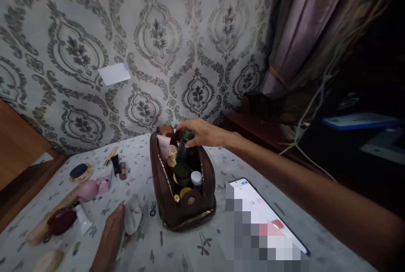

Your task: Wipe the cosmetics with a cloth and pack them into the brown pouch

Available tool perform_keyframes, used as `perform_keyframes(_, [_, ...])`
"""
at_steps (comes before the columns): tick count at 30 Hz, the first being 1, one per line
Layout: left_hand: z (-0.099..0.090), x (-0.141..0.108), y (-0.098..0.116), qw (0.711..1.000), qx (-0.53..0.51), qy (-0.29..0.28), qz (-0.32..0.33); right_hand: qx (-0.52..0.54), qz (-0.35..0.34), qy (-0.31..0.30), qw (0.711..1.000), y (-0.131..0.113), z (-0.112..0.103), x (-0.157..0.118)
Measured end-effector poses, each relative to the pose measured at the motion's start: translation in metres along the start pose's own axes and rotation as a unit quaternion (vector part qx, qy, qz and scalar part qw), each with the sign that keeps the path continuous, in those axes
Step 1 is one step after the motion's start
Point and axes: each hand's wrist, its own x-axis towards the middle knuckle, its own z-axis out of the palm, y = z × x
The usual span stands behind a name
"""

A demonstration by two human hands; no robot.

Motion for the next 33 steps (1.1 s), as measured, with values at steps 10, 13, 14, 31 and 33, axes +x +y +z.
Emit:
perform_keyframes(10, [-0.007, 0.008, -0.002, 0.999, -0.012, -0.029, -0.007, -0.067, -0.047, -0.07, 0.994, -0.006, -0.009, 0.004])
perform_keyframes(13, [-0.007, 0.004, 0.003, 1.0, 0.001, -0.027, -0.012, -0.093, -0.062, -0.089, 0.99, -0.012, -0.011, 0.008])
perform_keyframes(14, [-0.007, 0.002, 0.004, 1.0, 0.001, -0.027, -0.011, -0.091, -0.062, -0.086, 0.99, -0.013, -0.01, 0.01])
perform_keyframes(31, [-0.012, 0.008, -0.006, 0.998, 0.036, 0.049, 0.026, 0.032, -0.138, 0.028, 0.989, -0.008, 0.002, 0.001])
perform_keyframes(33, [-0.011, 0.007, -0.004, 0.997, 0.053, 0.048, 0.03, 0.055, -0.139, 0.042, 0.988, -0.013, 0.003, 0.001])
